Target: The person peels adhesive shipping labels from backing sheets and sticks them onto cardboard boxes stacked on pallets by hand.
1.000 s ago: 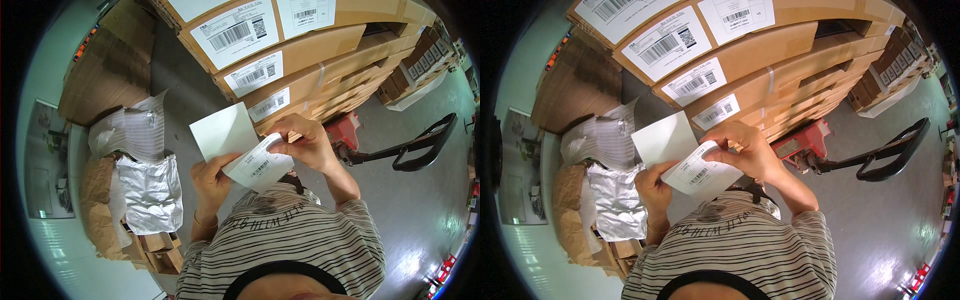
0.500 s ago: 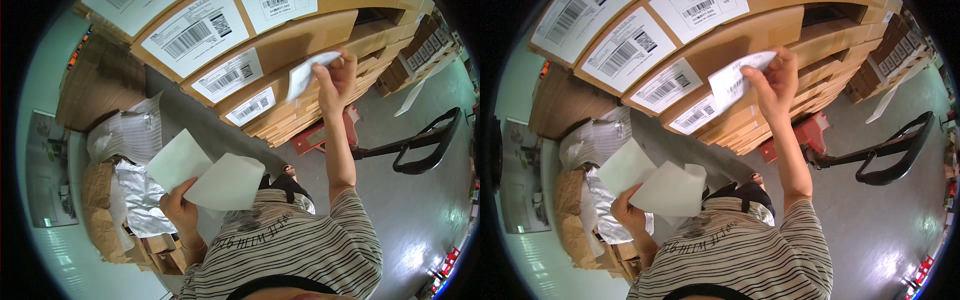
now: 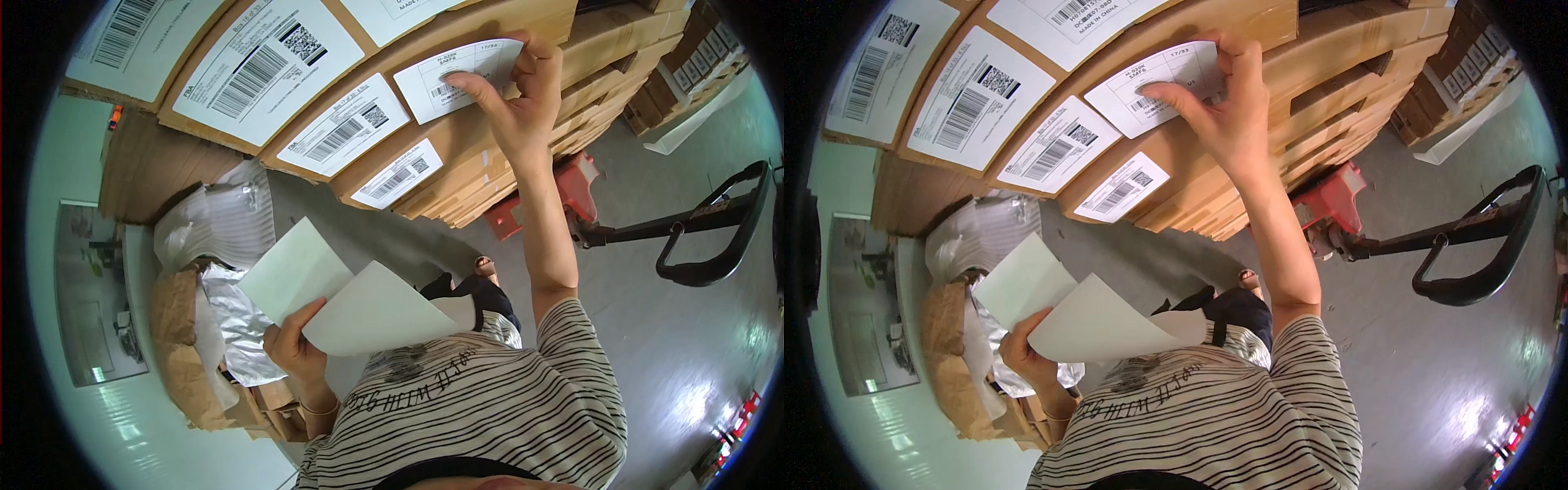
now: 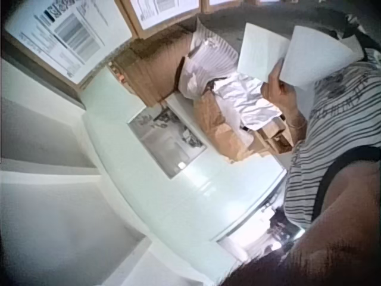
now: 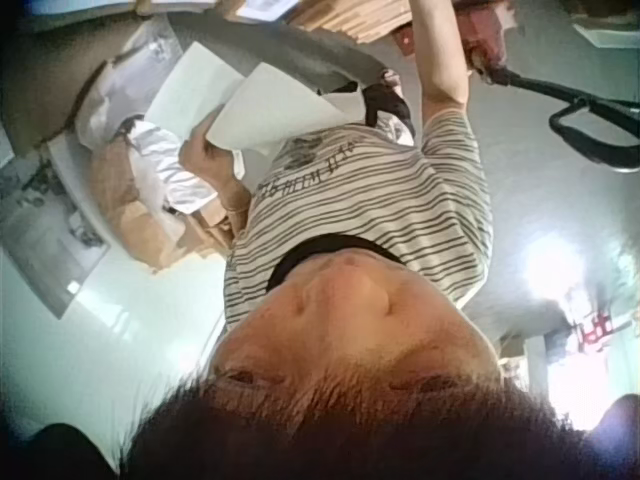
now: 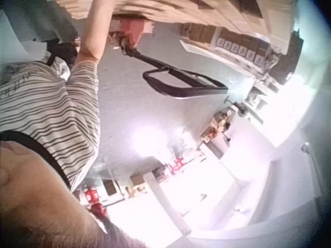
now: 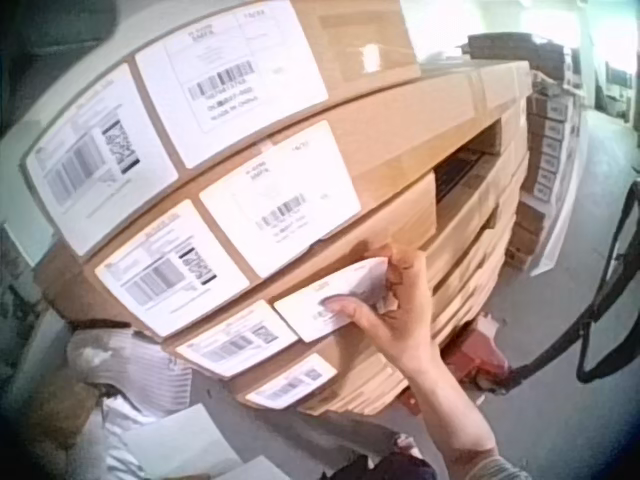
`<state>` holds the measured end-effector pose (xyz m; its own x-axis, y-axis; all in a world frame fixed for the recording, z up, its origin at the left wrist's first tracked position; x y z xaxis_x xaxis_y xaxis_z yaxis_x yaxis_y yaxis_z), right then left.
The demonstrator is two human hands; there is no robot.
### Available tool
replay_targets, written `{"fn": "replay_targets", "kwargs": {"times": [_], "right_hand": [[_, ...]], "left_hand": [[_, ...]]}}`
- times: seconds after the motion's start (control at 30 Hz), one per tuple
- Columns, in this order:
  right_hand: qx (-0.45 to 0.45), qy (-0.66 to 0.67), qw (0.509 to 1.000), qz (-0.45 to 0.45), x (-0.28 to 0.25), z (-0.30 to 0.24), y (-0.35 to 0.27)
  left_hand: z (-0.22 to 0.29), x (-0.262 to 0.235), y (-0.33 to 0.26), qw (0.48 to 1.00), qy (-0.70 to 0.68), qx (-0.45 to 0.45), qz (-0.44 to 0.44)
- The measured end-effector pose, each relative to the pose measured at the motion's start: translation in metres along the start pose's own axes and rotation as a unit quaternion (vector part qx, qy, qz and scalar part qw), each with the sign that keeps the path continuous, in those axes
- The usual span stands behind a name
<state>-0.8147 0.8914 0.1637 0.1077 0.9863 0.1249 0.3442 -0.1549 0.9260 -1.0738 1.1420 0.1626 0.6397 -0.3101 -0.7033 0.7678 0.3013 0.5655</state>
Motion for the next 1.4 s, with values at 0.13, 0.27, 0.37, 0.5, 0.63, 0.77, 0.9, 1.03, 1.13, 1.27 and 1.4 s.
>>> {"fn": "replay_targets", "kwargs": {"times": [0.13,0.27,0.37,0.5,0.63,0.77,0.9,1.03,1.13,1.27,1.4], "right_hand": [[-0.003,-0.013,1.000,0.003,0.002,-0.002,0.002],[0.002,-0.029,0.999,0.014,0.004,0.002,-0.001],[-0.008,-0.060,0.998,0.021,0.004,0.005,-0.001],[-0.005,-0.142,0.990,-0.003,0.004,-0.006,0.002],[-0.054,-0.222,0.974,0.001,-0.001,-0.010,0.012],[0.055,-0.249,0.967,0.023,-0.021,-0.011,0.018],[0.106,-0.187,0.975,0.052,-0.036,-0.006,0.004],[0.127,0.407,0.889,-0.170,-0.016,0.003,0.011],[0.228,0.517,0.825,-0.019,-0.039,0.036,0.031],[0.132,0.484,0.862,0.070,-0.051,0.037,0.025],[0.159,0.282,0.932,-0.161,-0.023,0.001,0.013]], "left_hand": [[-0.002,0.000,0.002,1.000,-0.002,-0.011,-0.008],[-0.006,0.004,0.004,1.000,-0.007,0.000,-0.003],[-0.006,0.006,0.008,1.000,-0.020,-0.006,-0.003],[-0.009,0.004,0.011,1.000,0.013,0.005,-0.028],[-0.013,0.008,0.013,1.000,-0.019,0.001,-0.007],[-0.016,0.010,0.015,0.998,-0.064,-0.008,-0.008],[-0.018,0.006,0.012,0.999,-0.048,0.013,0.007],[-0.017,0.005,0.013,0.996,-0.086,0.017,-0.012],[-0.011,0.007,0.016,0.993,-0.110,0.045,-0.009],[-0.016,0.006,0.014,0.994,-0.106,0.036,-0.015],[-0.020,0.004,0.014,0.990,-0.134,0.041,-0.030]]}}
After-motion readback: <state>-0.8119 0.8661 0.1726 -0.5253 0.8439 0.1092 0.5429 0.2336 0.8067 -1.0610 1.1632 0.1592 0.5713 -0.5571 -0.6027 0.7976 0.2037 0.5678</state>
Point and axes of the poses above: each hand's wrist, its own y-axis towards the middle knuckle, its own x-axis out of the palm, z = x × y, the point moved 2 cm from there along y, towards the middle knuckle, and after that the axes turned 10 degrees about -x, right-handed, at the moved point
